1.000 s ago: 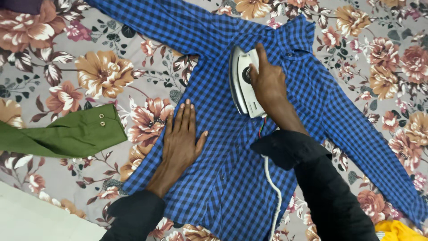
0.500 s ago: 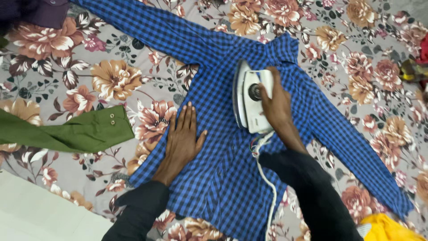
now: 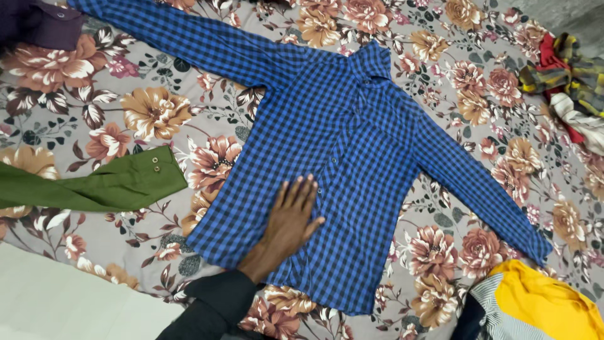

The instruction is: The person irons a blue checkered shirt laid out on a floral-patterned bed. They smooth the fabric with one hand while moving the iron over the sleeves, collar, and body of the shirt.

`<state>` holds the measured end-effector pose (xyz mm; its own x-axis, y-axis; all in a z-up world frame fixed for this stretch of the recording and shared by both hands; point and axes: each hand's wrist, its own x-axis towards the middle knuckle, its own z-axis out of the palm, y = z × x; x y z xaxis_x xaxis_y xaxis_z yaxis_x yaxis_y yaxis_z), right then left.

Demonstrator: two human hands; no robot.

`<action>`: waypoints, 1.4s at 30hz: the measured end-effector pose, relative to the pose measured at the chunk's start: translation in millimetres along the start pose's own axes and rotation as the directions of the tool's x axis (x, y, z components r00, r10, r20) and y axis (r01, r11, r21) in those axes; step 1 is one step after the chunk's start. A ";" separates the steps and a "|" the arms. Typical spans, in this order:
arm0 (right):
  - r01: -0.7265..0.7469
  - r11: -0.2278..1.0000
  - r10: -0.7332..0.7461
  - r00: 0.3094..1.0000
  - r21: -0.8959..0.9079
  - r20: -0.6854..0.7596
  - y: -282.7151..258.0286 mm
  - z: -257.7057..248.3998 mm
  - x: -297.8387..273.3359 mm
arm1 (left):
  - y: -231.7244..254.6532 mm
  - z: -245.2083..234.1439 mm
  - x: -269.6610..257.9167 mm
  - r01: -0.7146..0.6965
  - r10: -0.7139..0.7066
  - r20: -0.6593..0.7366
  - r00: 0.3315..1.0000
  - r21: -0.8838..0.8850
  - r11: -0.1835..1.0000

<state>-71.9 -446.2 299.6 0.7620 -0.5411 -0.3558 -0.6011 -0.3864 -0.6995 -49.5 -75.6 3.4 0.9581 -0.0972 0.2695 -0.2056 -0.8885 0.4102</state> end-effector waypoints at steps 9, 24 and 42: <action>0.129 0.982 -0.103 0.978 -0.137 0.184 -19.7 26.6 1.7 | 20.7 -0.6 -30.3 -0.027 0.031 0.070 0.997 -0.056 0.998; 0.854 0.506 -0.623 0.455 -0.116 0.636 -98.0 330.5 20.5 | -46.4 -19.0 -19.4 0.298 -0.291 -0.167 0.942 0.012 0.955; 0.912 0.346 -0.677 0.404 -0.218 0.616 -89.9 416.1 48.0 | -63.4 -38.7 -33.6 0.321 -0.306 -0.158 0.939 0.079 0.944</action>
<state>119.0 -126.7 87.5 0.8630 0.5026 -0.0518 0.4345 -0.7904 -0.4318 -76.4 1.3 2.1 0.9309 0.2517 0.2648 0.1297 -0.9052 0.4047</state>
